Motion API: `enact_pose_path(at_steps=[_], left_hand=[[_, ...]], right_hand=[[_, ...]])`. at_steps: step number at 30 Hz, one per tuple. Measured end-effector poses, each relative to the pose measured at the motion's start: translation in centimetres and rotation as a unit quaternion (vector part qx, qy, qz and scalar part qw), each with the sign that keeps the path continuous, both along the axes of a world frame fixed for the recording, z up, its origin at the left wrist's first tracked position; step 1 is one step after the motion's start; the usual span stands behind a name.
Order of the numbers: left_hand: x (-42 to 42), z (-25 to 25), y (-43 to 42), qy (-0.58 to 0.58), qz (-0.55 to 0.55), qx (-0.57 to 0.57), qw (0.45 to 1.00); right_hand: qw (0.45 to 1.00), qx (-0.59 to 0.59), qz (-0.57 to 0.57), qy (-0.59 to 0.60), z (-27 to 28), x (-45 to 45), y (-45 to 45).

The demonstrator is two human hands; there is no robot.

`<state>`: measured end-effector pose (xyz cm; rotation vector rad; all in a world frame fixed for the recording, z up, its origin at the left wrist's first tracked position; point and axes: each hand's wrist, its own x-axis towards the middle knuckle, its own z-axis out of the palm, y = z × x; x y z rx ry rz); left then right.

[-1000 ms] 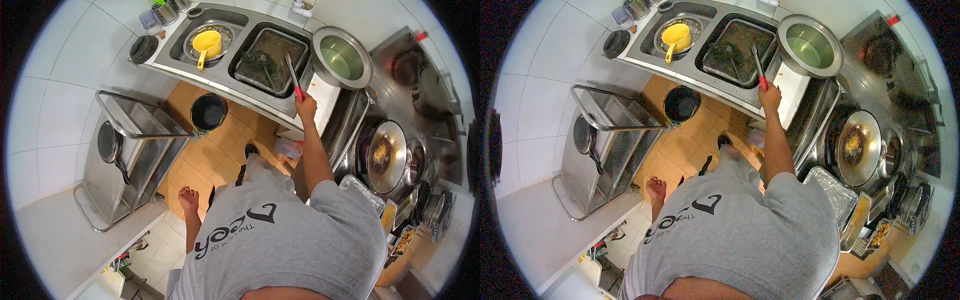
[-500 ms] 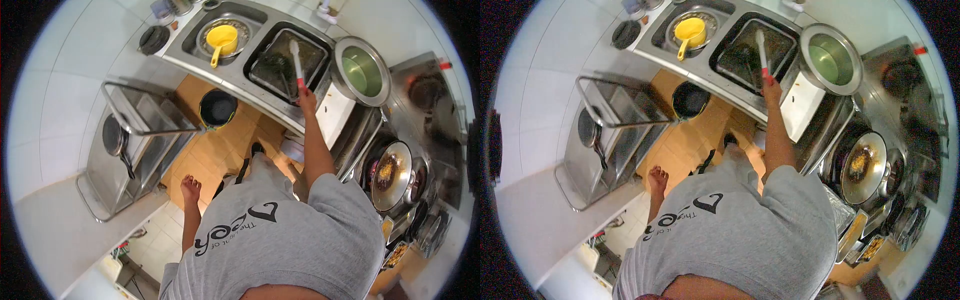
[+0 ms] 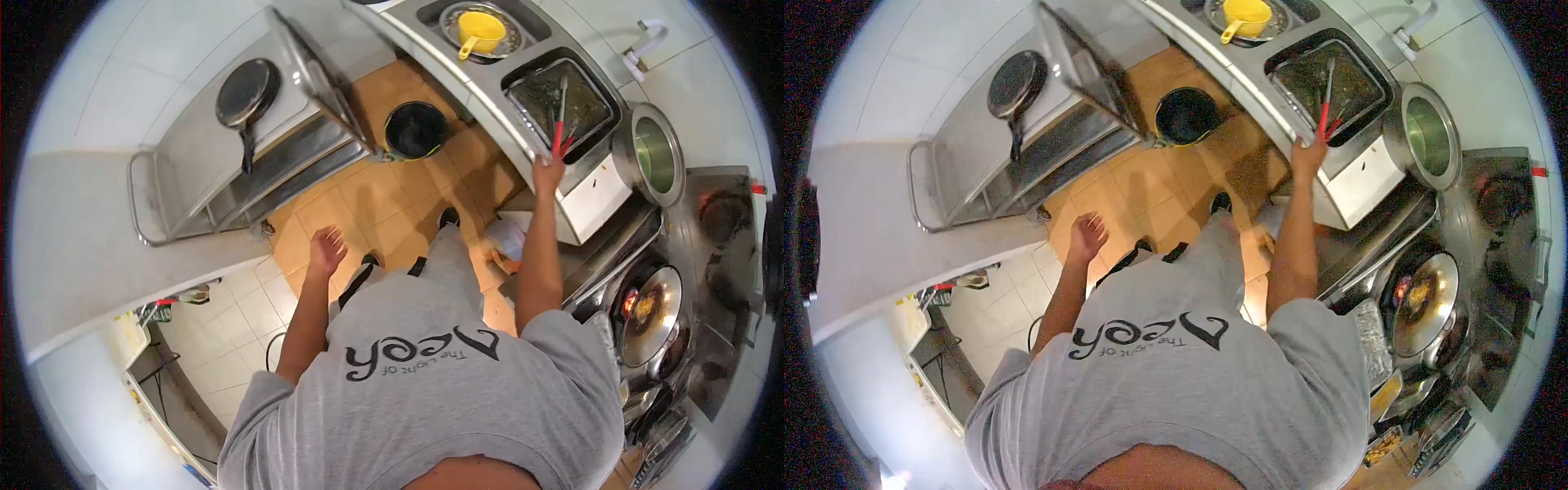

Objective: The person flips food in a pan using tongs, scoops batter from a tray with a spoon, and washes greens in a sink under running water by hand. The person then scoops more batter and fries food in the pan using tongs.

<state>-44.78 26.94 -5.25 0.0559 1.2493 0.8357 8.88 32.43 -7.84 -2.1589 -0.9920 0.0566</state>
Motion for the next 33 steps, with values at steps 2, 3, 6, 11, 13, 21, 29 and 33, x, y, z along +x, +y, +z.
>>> enact_pose_path(at_steps=[2, 3, 6, 11, 13, 21, 29, 33], left_hand=[[0.2, 0.2, 0.8, 0.006, -0.077, -0.005, 0.997], [-0.1, -0.3, 1.1, 0.001, -0.122, 0.005, 0.993], [-1.3, -0.9, 1.3, -0.009, -0.206, 0.076, 0.976], [-6.8, 0.8, -2.9, -0.043, -0.206, 0.056, 0.976], [-9.9, -0.7, -4.7, -0.035, -0.194, 0.022, 0.980], [-16.7, -3.7, -13.8, 0.001, -0.078, -0.025, 0.997], [-19.9, -0.9, -22.7, 0.022, 0.009, -0.039, 0.999], [-25.2, -4.0, -25.3, 0.038, 0.102, -0.050, 0.993]], right_hand=[[0.994, 0.071, 0.064, 0.048, 1.0, -9.0, -1.0], [0.987, -0.012, 0.146, 0.068, 3.6, -14.0, -2.2], [0.960, -0.065, 0.252, 0.105, -0.7, -24.9, -7.6], [0.871, -0.346, 0.346, 0.038, -6.0, -36.2, -26.0], [0.812, -0.407, 0.411, 0.072, -5.4, -37.1, -27.0], [0.799, -0.425, 0.424, 0.041, -4.0, -42.1, -31.1], [0.834, -0.394, 0.369, 0.111, -4.5, -43.9, -44.8], [0.816, -0.371, 0.395, 0.202, -3.4, -48.0, -43.9]])
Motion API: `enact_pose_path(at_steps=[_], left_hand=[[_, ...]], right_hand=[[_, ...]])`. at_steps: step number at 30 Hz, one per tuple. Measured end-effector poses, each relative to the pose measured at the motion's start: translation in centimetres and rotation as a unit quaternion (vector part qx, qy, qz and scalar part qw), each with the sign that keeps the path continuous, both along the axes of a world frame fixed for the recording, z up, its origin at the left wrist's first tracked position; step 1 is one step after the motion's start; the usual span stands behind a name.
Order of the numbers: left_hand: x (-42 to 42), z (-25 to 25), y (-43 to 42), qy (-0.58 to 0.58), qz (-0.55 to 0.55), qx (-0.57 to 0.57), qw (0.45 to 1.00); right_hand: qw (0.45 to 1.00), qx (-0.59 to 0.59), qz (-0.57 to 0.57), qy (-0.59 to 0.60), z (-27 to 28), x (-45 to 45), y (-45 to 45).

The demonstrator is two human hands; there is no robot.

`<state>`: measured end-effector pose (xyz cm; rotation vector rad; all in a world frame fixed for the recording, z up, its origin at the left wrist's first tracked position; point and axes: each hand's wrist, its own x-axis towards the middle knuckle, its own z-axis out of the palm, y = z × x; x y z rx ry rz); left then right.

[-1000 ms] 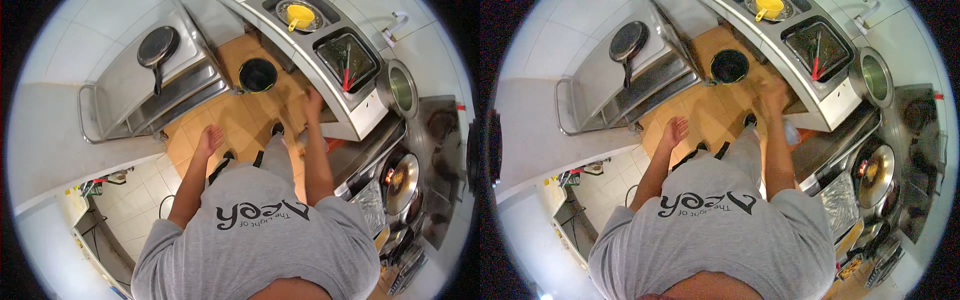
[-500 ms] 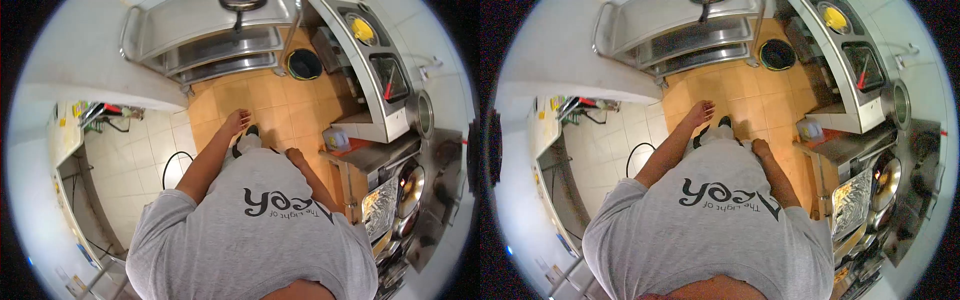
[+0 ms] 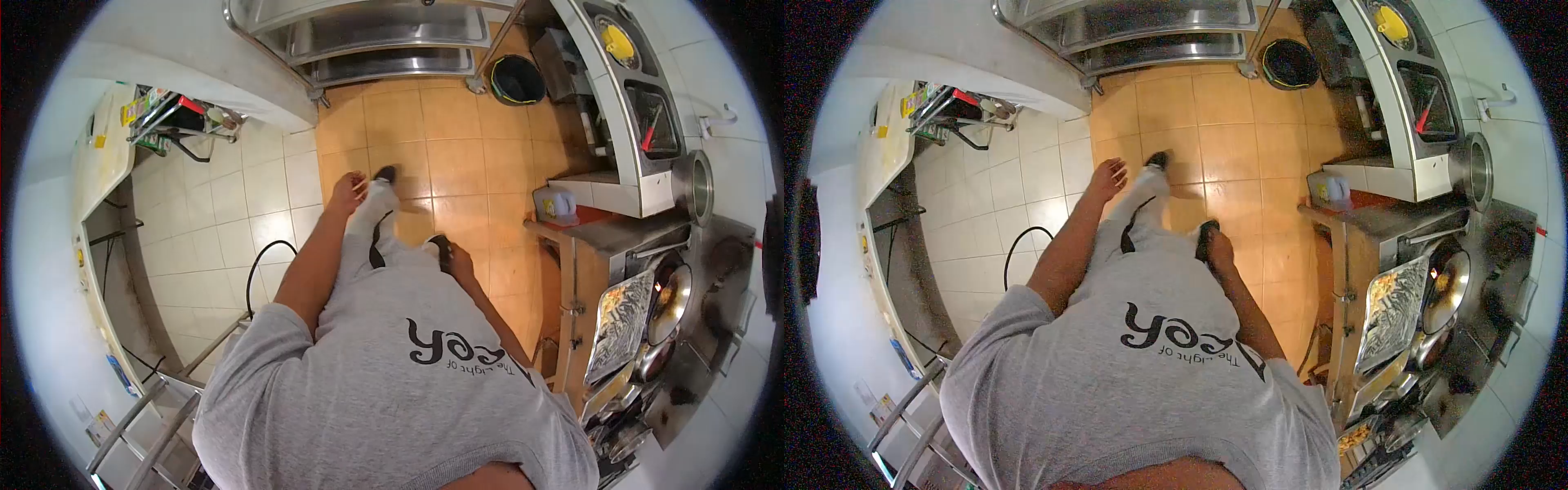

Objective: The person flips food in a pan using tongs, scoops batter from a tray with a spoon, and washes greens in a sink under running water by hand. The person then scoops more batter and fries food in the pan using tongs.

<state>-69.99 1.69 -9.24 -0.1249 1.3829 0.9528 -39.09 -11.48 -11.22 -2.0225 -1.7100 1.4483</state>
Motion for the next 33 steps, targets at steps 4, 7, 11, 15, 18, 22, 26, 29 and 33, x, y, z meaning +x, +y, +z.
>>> enact_pose_path(at_steps=[4, 7, 11, 15, 18, 22, 26, 29, 33], left_hand=[[-6.8, -0.9, 2.0, 0.056, 0.050, 0.033, 0.997], [-13.7, -0.1, 4.9, 0.145, 0.125, 0.115, 0.975], [-29.5, 0.9, 10.1, 0.273, 0.244, 0.185, 0.912], [-45.3, 0.2, 14.1, 0.410, 0.243, 0.257, 0.840], [-49.6, 3.0, 18.1, 0.376, 0.193, 0.254, 0.870], [-51.2, 2.9, 18.1, 0.323, 0.118, 0.321, 0.882], [-52.6, 1.7, 17.7, 0.386, 0.142, 0.377, 0.830], [-53.3, 2.2, 17.0, 0.520, 0.134, 0.364, 0.761], [-54.6, 8.5, 18.3, 0.324, 0.298, 0.495, 0.749]], right_hand=[[0.990, 0.043, 0.060, 0.121, 4.1, -9.1, 9.9], [0.977, 0.068, -0.002, 0.202, 5.5, -15.9, 16.4], [0.981, 0.106, 0.009, 0.165, 3.9, -24.8, 22.7], [0.985, 0.067, 0.000, 0.162, -10.3, -31.7, 21.6], [0.935, -0.018, 0.044, 0.351, -5.7, -37.8, 17.5], [0.956, -0.183, 0.013, 0.230, 1.0, -42.1, 16.7], [0.937, -0.260, -0.089, 0.215, -1.7, -39.1, 16.6], [0.955, -0.194, -0.105, 0.196, -4.9, -35.6, 16.2], [0.963, -0.192, -0.125, 0.145, -2.1, -33.8, 17.9]])
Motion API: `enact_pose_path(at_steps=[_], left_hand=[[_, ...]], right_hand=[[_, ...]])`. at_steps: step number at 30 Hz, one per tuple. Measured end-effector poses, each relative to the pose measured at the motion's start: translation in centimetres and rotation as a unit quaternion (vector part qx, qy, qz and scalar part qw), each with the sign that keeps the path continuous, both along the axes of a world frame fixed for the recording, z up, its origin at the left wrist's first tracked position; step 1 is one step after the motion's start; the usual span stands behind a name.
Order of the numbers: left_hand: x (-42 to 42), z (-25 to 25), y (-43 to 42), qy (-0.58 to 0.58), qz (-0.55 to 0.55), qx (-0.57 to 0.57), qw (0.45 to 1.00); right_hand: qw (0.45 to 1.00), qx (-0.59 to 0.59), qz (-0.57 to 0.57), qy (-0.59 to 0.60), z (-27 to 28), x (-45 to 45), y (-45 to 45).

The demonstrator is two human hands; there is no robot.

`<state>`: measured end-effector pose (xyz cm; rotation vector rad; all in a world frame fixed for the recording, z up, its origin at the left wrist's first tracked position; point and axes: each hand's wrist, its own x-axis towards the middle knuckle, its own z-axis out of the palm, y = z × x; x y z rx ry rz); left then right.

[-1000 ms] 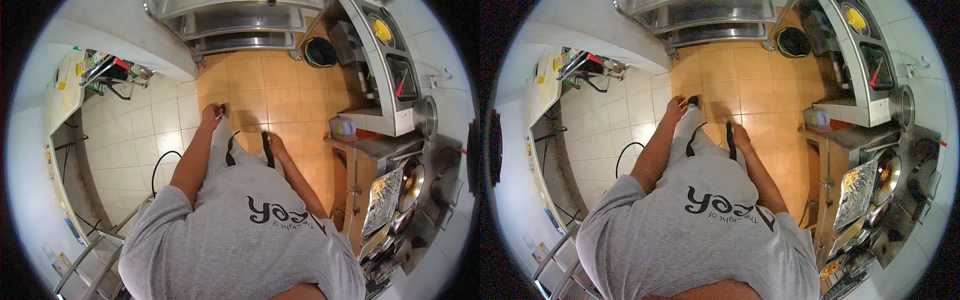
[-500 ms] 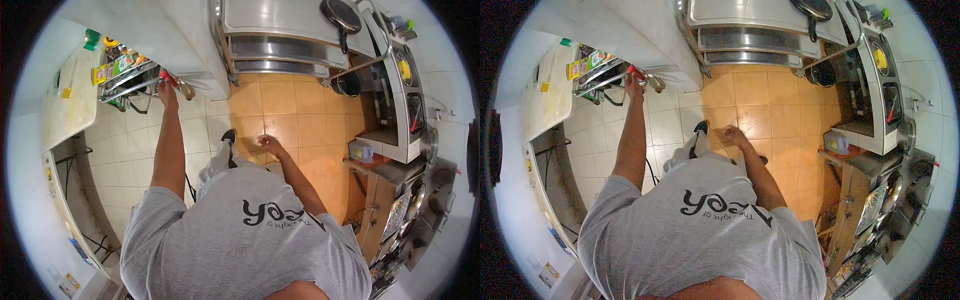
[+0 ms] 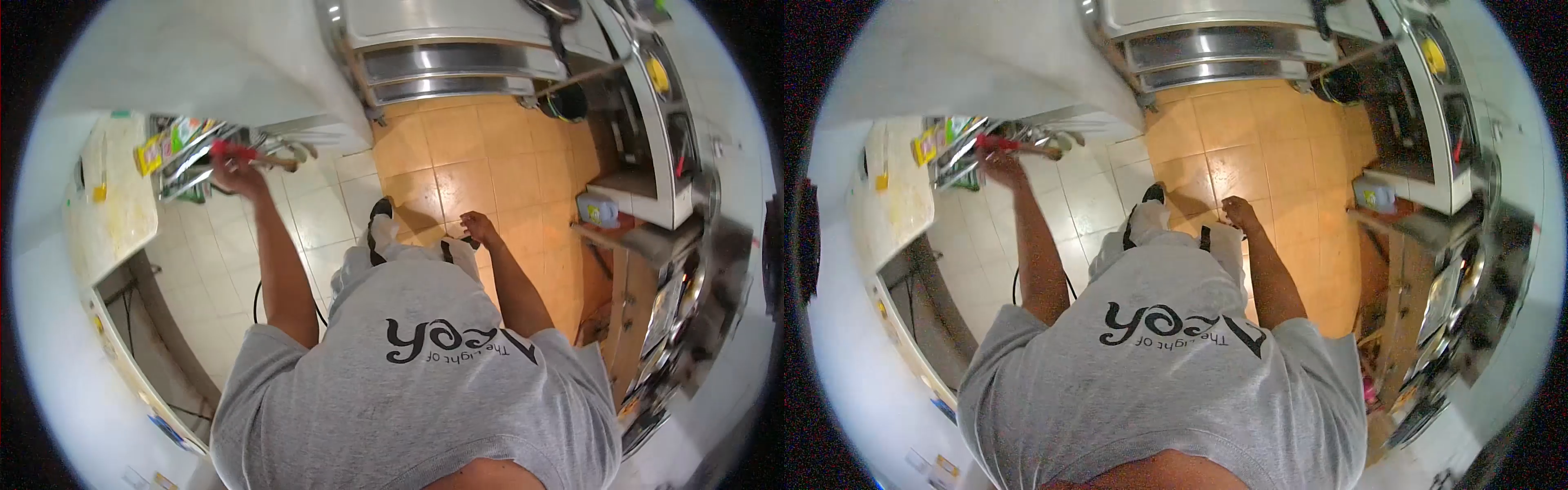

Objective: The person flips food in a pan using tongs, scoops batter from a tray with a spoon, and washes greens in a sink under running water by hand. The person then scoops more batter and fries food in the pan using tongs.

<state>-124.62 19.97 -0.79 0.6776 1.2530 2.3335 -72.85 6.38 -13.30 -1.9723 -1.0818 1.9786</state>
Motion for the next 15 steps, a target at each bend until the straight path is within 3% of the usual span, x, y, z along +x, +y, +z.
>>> enact_pose_path(at_steps=[1, 2, 3, 4, 5, 6, 7, 8, 9, 11, 15], left_hand=[[0.8, 3.5, -0.1, 0.033, 0.024, -0.003, 0.999], [-1.2, 1.8, 0.6, 0.112, 0.094, 0.084, 0.986], [0.1, 4.7, 1.4, 0.205, 0.123, 0.059, 0.969], [1.5, 8.0, 1.1, 0.350, 0.165, 0.018, 0.922], [3.3, 12.2, 0.4, 0.505, 0.247, 0.006, 0.827], [6.2, 16.4, 0.4, 0.593, 0.334, 0.038, 0.732], [9.7, 19.7, 0.1, 0.607, 0.374, 0.079, 0.697], [11.9, 22.0, -0.1, 0.587, 0.395, 0.109, 0.698], [16.0, 23.4, -0.3, 0.553, 0.372, 0.128, 0.735], [23.4, 25.6, -1.7, 0.498, 0.308, 0.127, 0.801], [40.1, 26.8, -4.1, 0.451, 0.135, 0.049, 0.881]], right_hand=[[0.996, 0.050, 0.075, -0.010, -1.8, 0.3, 0.0], [0.986, 0.098, 0.128, -0.036, -5.8, 1.8, -0.8], [0.944, 0.272, 0.118, -0.146, -12.7, 1.3, -2.0], [0.923, 0.326, 0.150, -0.139, -18.7, 3.1, -3.0], [0.898, 0.380, 0.179, -0.134, -22.6, 4.5, -3.7], [0.919, 0.175, 0.320, -0.150, -17.2, 3.8, -1.1], [0.756, 0.543, 0.313, -0.187, -25.0, 4.1, -2.4], [0.898, 0.426, 0.034, -0.104, -23.7, 2.5, -3.6], [0.957, 0.221, 0.130, -0.135, -8.8, 4.4, -1.5], [0.980, 0.171, 0.066, -0.080, -3.6, 8.2, -2.6], [0.981, 0.183, 0.018, -0.061, -2.1, 17.6, -5.5]])
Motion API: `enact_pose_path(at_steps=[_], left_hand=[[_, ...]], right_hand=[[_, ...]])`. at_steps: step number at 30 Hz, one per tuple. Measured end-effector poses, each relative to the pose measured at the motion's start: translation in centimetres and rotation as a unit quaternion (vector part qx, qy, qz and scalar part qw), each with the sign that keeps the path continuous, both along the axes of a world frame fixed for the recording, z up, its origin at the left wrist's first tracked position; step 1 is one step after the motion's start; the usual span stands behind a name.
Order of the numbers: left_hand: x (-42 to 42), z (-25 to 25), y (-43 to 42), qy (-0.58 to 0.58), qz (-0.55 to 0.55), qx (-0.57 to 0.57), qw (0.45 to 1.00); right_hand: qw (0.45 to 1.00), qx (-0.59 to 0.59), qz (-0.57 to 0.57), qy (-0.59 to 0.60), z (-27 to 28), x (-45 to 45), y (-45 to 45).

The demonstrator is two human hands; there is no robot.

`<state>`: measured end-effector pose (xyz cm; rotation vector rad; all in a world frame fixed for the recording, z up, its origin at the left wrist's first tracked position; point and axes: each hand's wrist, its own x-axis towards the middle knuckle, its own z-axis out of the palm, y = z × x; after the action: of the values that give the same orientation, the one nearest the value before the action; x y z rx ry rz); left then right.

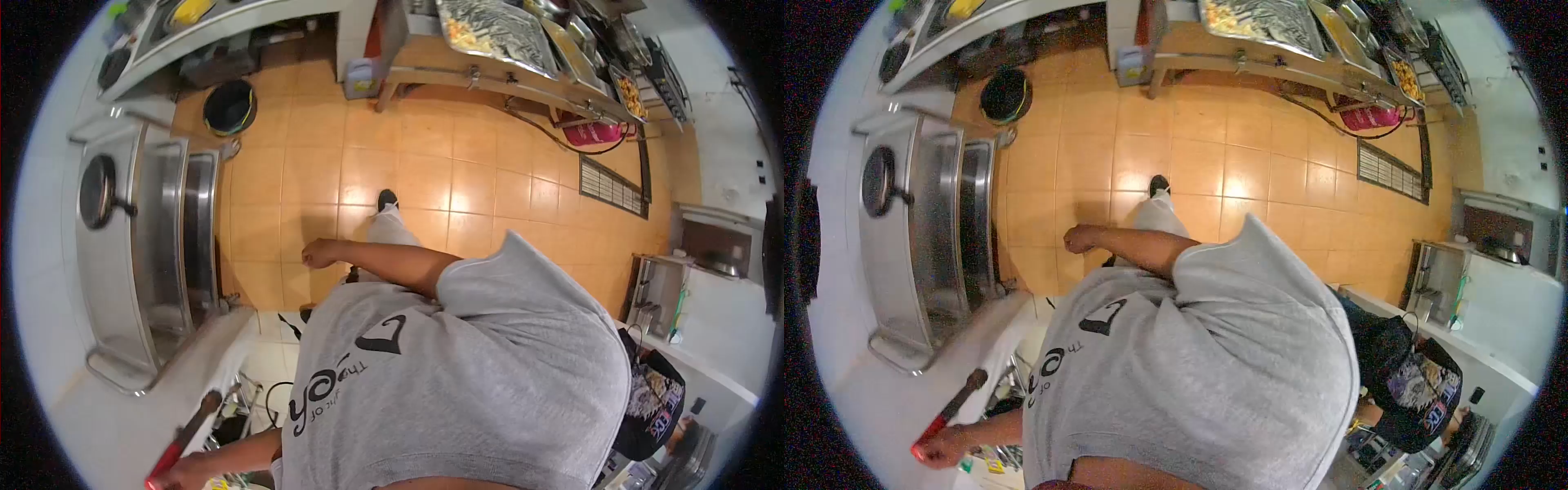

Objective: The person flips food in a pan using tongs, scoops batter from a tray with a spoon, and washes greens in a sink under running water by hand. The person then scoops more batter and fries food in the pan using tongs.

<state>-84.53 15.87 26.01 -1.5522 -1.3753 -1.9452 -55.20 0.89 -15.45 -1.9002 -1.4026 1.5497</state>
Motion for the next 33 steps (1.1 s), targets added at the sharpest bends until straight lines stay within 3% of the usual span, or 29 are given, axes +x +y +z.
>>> enact_pose_path(at_steps=[2, 4, 7, 8, 9, 10, 11, 13, 16, 22, 24, 26, 28, 29, 30, 33], left_hand=[[9.3, -0.7, -0.1, 0.025, -0.187, -0.049, 0.981], [19.4, -2.1, -0.7, 0.071, -0.389, -0.062, 0.916], [35.4, -2.9, -4.7, 0.148, -0.602, -0.073, 0.781], [39.8, -1.7, -7.3, 0.192, -0.683, -0.083, 0.699], [42.4, -2.5, -8.4, 0.236, -0.685, -0.150, 0.672], [45.7, -1.9, -11.1, 0.188, -0.742, -0.223, 0.604], [48.1, -1.0, -11.2, 0.337, -0.780, -0.193, 0.490], [52.4, -1.7, -12.2, 0.411, -0.809, 0.000, 0.421], [56.0, -3.0, -14.0, 0.458, -0.795, 0.069, 0.392], [59.6, -4.8, -15.1, 0.397, -0.830, 0.123, 0.371], [60.6, -6.0, -14.1, 0.362, -0.852, 0.155, 0.344], [60.7, -7.9, -12.9, 0.315, -0.882, 0.049, 0.347], [61.1, -9.1, -10.6, 0.281, -0.872, -0.006, 0.401], [61.8, -9.3, -9.2, 0.262, -0.848, -0.006, 0.461], [62.6, -9.3, -8.2, 0.184, -0.849, -0.065, 0.491], [64.3, -11.0, -4.5, -0.041, -0.781, -0.292, 0.550]], right_hand=[[0.999, 0.017, -0.030, 0.012, 5.2, 6.7, -3.0], [0.975, -0.073, -0.092, 0.189, 11.1, 13.0, -4.5], [0.841, -0.036, -0.225, 0.490, 25.3, 20.4, -7.6], [0.781, -0.024, -0.232, 0.579, 28.0, 22.3, -8.2], [0.752, 0.033, -0.222, 0.620, 30.2, 24.3, -8.8], [0.717, 0.088, -0.210, 0.659, 31.7, 26.4, -9.5], [0.696, 0.121, -0.273, 0.654, 32.6, 27.9, -10.5], [0.644, 0.146, -0.388, 0.643, 33.6, 30.9, -12.4], [0.582, 0.190, -0.463, 0.640, 33.8, 33.1, -14.7], [0.494, 0.309, -0.559, 0.589, 31.4, 34.1, -16.1], [0.534, 0.351, -0.573, 0.513, 30.5, 34.0, -16.3], [0.544, 0.374, -0.605, 0.446, 31.8, 33.9, -16.3], [0.581, 0.333, -0.656, 0.350, 31.2, 34.0, -16.6], [0.599, 0.309, -0.675, 0.300, 31.1, 34.3, -16.5], [0.574, 0.307, -0.702, 0.289, 31.6, 34.3, -15.8], [0.639, 0.287, -0.648, 0.297, 29.3, 34.9, -14.1]])
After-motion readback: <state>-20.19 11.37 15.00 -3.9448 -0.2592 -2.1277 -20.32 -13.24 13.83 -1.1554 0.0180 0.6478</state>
